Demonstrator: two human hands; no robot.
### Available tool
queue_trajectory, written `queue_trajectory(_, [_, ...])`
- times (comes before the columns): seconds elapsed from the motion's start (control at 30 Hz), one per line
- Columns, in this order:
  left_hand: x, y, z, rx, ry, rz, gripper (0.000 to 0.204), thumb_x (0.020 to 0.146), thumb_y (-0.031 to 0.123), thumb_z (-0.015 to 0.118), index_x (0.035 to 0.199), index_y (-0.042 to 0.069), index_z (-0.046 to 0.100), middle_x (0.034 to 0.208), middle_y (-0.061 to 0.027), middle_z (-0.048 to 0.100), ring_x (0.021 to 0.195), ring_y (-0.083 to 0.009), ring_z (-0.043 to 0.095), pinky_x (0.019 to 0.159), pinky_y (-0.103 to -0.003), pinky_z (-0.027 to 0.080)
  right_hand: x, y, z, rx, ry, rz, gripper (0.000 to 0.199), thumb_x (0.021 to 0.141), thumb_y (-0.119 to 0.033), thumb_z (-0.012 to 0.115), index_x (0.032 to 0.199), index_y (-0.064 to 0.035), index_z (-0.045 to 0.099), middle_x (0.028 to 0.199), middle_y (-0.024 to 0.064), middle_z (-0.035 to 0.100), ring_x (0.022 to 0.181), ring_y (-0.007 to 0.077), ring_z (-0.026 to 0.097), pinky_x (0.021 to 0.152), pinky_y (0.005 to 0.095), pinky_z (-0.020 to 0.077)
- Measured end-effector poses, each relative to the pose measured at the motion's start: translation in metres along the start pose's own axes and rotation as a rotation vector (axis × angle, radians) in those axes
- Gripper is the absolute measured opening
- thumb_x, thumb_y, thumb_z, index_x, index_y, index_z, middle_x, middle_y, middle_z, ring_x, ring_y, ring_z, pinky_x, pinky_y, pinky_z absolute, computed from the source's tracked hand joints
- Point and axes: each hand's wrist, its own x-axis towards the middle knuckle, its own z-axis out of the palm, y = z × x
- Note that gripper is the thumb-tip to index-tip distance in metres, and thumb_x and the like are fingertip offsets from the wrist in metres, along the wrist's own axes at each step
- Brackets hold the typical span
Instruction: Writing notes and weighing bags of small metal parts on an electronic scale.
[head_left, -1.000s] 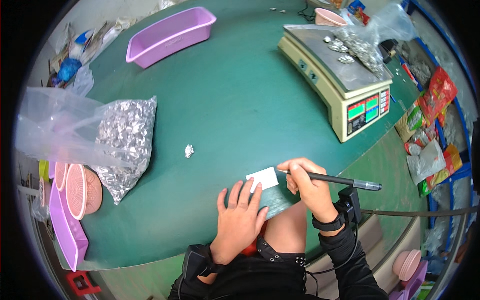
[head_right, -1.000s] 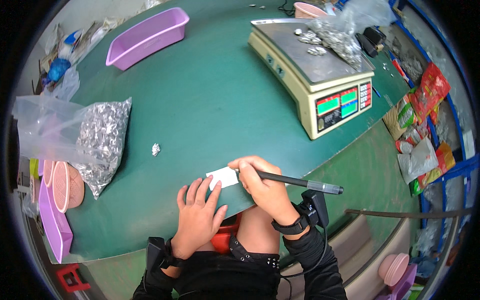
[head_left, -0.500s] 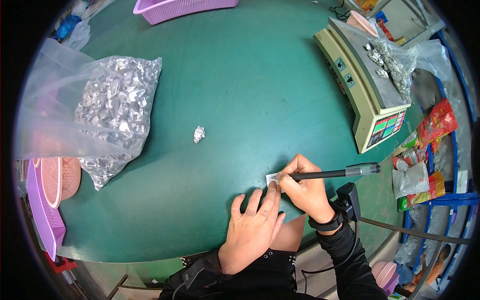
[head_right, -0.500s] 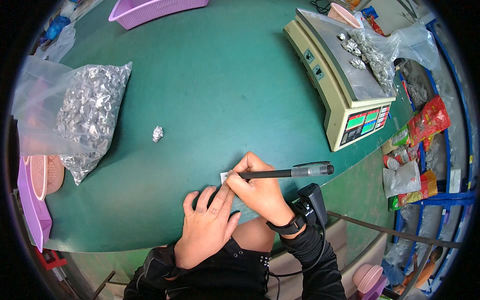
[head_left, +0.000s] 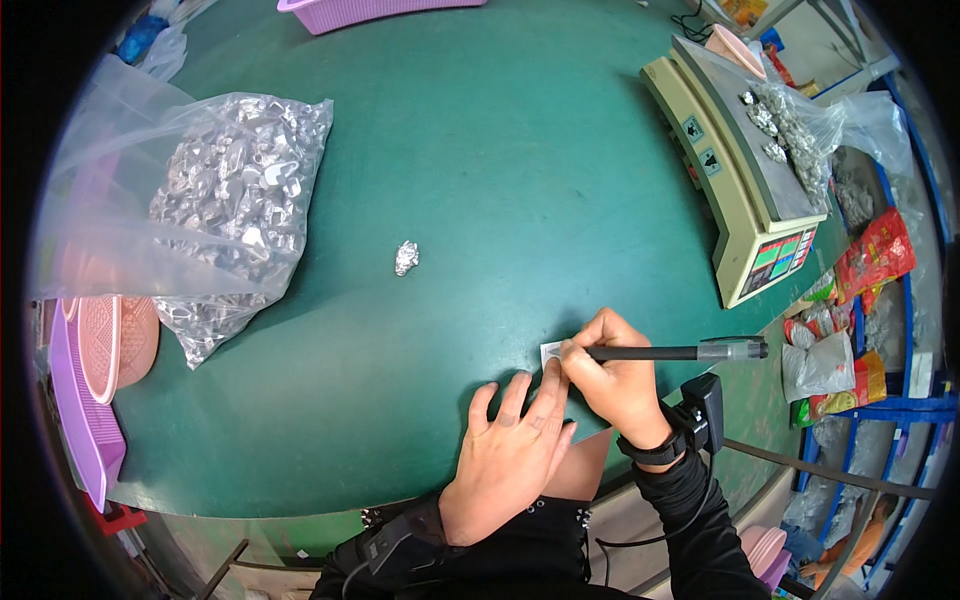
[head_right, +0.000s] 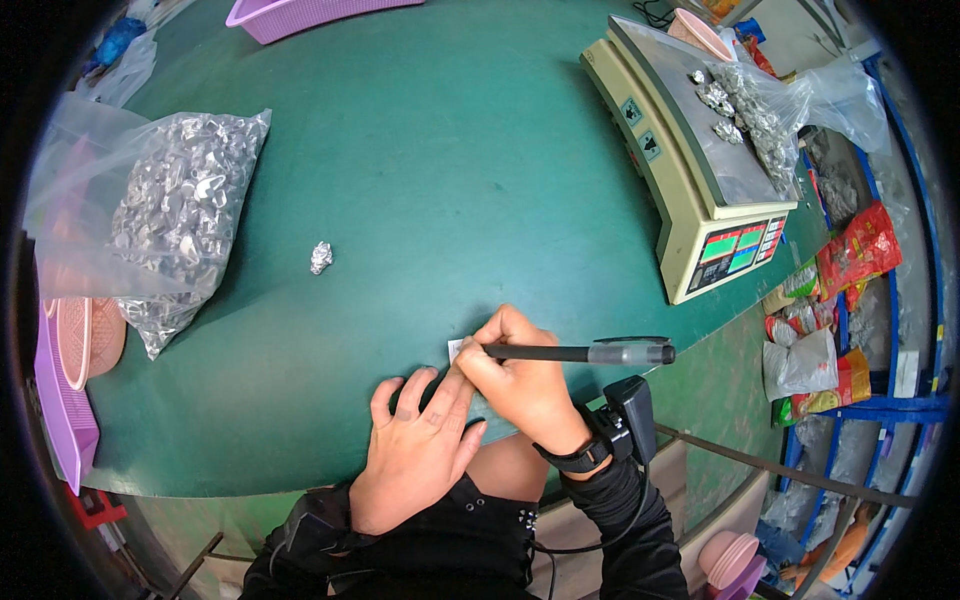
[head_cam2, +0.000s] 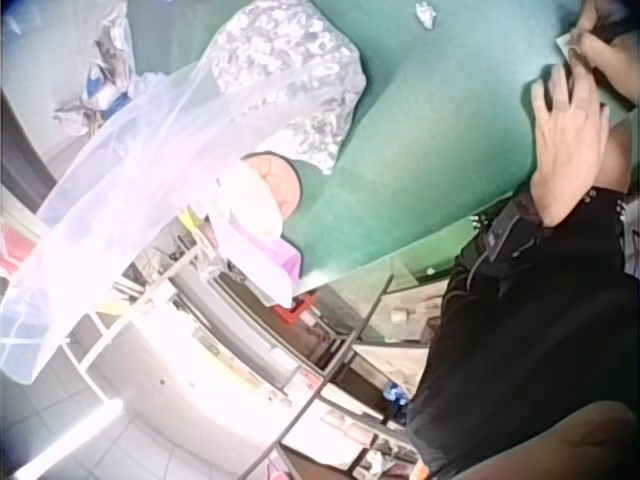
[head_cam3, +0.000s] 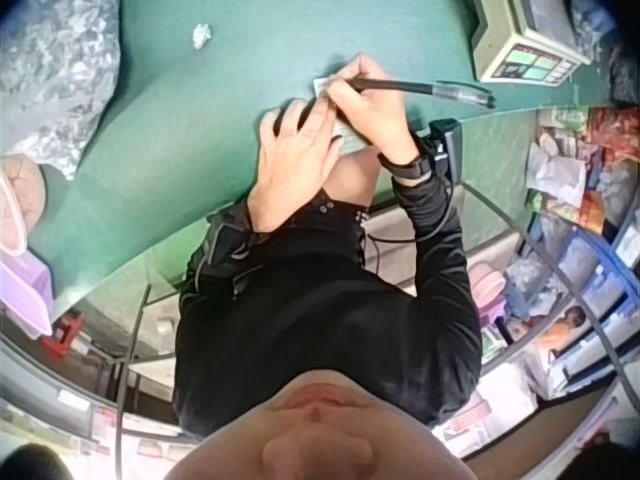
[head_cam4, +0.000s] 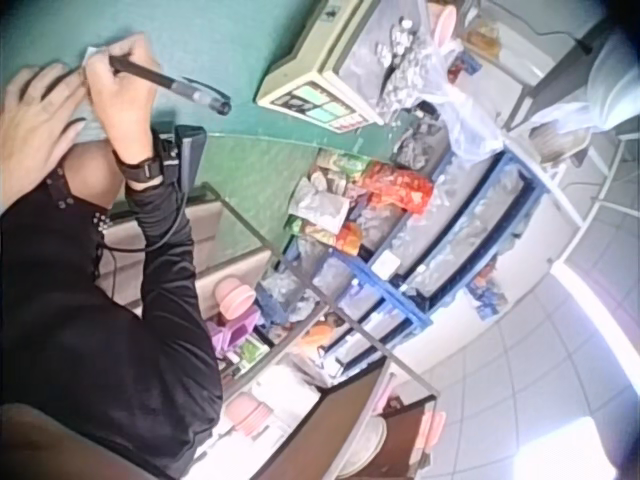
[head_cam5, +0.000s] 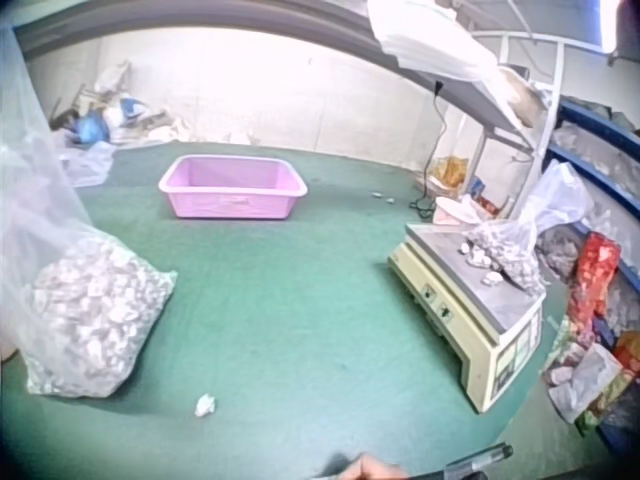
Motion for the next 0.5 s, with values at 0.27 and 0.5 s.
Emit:
queue_trajectory(0.27, [-0.0007,-0.0009,0.0013,-0.008,0.024,0.01,0.035,0.069,0.024,0.054,0.095,0.002,0.05,0.108,-0.0055,0.038,0.098,-0.0216,0.033,0.081,-0.038,0.024,0.0004,-0.0009,-0.0007,-0.104,-0.005,-0.031,0.014,0.065,-0.004,0.053,0.059,-0.0025,0.04,0.049,0.0015,0.046,0.045,0.0038,0.038,0.04,0.0198,0.0317])
queue_trajectory(0.5, [-0.0007,-0.0001,0.0011,-0.016,0.006,0.001,0.036,0.069,0.023,0.055,0.096,0.002,0.049,0.109,-0.0058,0.038,0.097,-0.0217,0.033,0.081,-0.038,0.024,0.0001,0.0014,-0.0016,-0.088,-0.006,0.002,0.014,0.064,-0.005,0.054,0.06,-0.0016,0.041,0.047,0.0029,0.046,0.044,0.0039,0.039,0.038,0.0203,0.0321])
